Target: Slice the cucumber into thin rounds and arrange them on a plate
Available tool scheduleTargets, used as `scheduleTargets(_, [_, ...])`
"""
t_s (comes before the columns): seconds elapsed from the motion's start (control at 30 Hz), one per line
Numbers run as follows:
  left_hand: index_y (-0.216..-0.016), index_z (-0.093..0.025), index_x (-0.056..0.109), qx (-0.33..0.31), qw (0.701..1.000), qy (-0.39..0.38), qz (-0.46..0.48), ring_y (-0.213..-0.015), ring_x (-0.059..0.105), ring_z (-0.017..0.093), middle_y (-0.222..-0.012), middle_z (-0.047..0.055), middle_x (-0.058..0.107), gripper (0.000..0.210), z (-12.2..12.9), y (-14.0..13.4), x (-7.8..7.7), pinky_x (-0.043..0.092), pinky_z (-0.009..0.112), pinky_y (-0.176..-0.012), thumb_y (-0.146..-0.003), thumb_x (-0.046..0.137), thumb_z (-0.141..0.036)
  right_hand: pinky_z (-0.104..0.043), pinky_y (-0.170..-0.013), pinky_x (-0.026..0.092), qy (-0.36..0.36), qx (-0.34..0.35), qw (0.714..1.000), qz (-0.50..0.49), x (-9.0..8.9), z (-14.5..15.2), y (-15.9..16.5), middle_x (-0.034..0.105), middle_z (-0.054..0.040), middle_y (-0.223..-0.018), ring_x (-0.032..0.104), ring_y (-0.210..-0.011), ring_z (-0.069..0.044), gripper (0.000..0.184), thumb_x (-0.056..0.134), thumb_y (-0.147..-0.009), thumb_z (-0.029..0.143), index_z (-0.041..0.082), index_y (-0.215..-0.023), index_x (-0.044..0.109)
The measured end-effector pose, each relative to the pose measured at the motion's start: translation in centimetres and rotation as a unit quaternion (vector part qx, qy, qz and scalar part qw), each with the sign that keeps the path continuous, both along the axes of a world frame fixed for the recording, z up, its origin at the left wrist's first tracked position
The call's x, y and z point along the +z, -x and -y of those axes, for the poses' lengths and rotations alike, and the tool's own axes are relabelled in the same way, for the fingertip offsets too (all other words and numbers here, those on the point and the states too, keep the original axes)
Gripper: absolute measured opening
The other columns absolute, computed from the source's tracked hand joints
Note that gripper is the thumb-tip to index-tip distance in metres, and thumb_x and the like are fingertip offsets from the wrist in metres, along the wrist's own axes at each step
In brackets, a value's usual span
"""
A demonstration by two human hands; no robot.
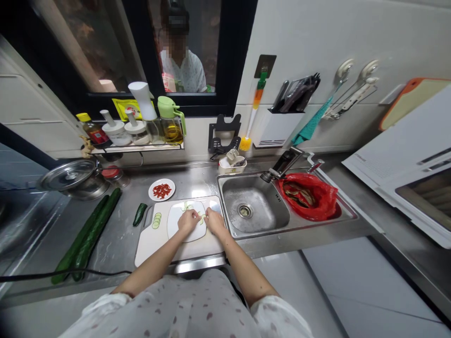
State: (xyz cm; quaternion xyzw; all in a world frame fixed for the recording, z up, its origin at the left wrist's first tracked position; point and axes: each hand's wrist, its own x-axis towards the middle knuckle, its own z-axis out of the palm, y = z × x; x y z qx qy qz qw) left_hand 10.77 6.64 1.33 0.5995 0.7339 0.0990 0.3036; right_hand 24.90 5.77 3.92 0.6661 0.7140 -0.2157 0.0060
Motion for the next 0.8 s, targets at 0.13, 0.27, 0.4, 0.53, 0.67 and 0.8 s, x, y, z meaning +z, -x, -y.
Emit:
scheduleTargets(0.13, [-0.081,-0.026,0.064,0.001,1.0,0.005,-0.002,-0.087,0.059,0.016,-0.095,0.0,0.065,0.018,0.0,0.0,0.0,0.039,0.023,-0.067,-0.077,0.06,-0.043,-0.023,-0.063,0.027,0.014,0.0,1.0,0.002,-0.1,0.0,0.1,0.066,-0.0057,-0.094,0.059,-0.086,-0.017,0.02,0.048,-0.088,0.032,0.022,-0.105,0.052])
scheduleTargets(0.27, [-0.081,-0.026,0.064,-0.001,1.0,-0.002,-0.002,-0.086,0.059,0.016,-0.095,0.0,0.064,0.019,0.1,0.0,0.1,0.038,0.023,-0.066,-0.077,0.06,-0.043,-0.023,-0.064,0.028,0.007,-0.002,1.0,-0.006,-0.1,0.1,0.1,0.066,-0.0055,-0.094,0.059,-0.086,-0.016,0.021,0.047,-0.088,0.032,0.021,-0.105,0.052])
scheduleTargets(0.4, [-0.081,-0.026,0.063,0.0,1.0,-0.011,0.0,-0.086,0.059,0.016,-0.094,0.0,0.063,0.019,0.2,0.0,0.0,0.038,0.024,-0.066,-0.078,0.059,-0.044,-0.023,-0.064,0.029,-0.013,-0.013,1.0,-0.02,-0.2,0.3,-0.1,0.066,-0.0052,-0.091,0.059,-0.085,-0.016,0.023,0.044,-0.09,0.034,0.021,-0.107,0.053])
scheduleTargets(0.53, [-0.08,-0.026,0.063,0.0,1.0,-0.008,-0.002,-0.085,0.06,0.017,-0.093,0.0,0.064,0.018,0.2,0.0,-0.1,0.038,0.025,-0.065,-0.077,0.059,-0.043,-0.022,-0.063,0.029,-0.024,-0.028,0.999,-0.034,-0.4,0.7,-0.2,0.066,-0.0045,-0.087,0.058,-0.082,-0.016,0.024,0.044,-0.09,0.035,0.021,-0.106,0.054])
scheduleTargets(0.67, [-0.079,-0.025,0.063,-0.002,1.0,-0.012,0.003,-0.084,0.06,0.017,-0.094,0.001,0.064,0.019,0.2,0.0,-0.3,0.038,0.025,-0.065,-0.077,0.059,-0.043,-0.022,-0.061,0.028,-0.051,-0.046,0.995,-0.071,-0.7,1.2,-0.4,0.065,-0.0029,-0.081,0.056,-0.075,-0.015,0.023,0.045,-0.089,0.035,0.02,-0.103,0.056])
scheduleTargets(0.8, [-0.079,-0.024,0.063,0.001,1.0,-0.017,0.014,-0.082,0.06,0.017,-0.092,0.002,0.064,0.018,0.3,0.1,-0.4,0.036,0.025,-0.064,-0.078,0.059,-0.041,-0.022,-0.058,0.027,-0.075,-0.059,0.99,-0.106,-1.1,1.5,-0.6,0.063,-0.0009,-0.075,0.054,-0.068,-0.013,0.02,0.047,-0.087,0.033,0.021,-0.098,0.058])
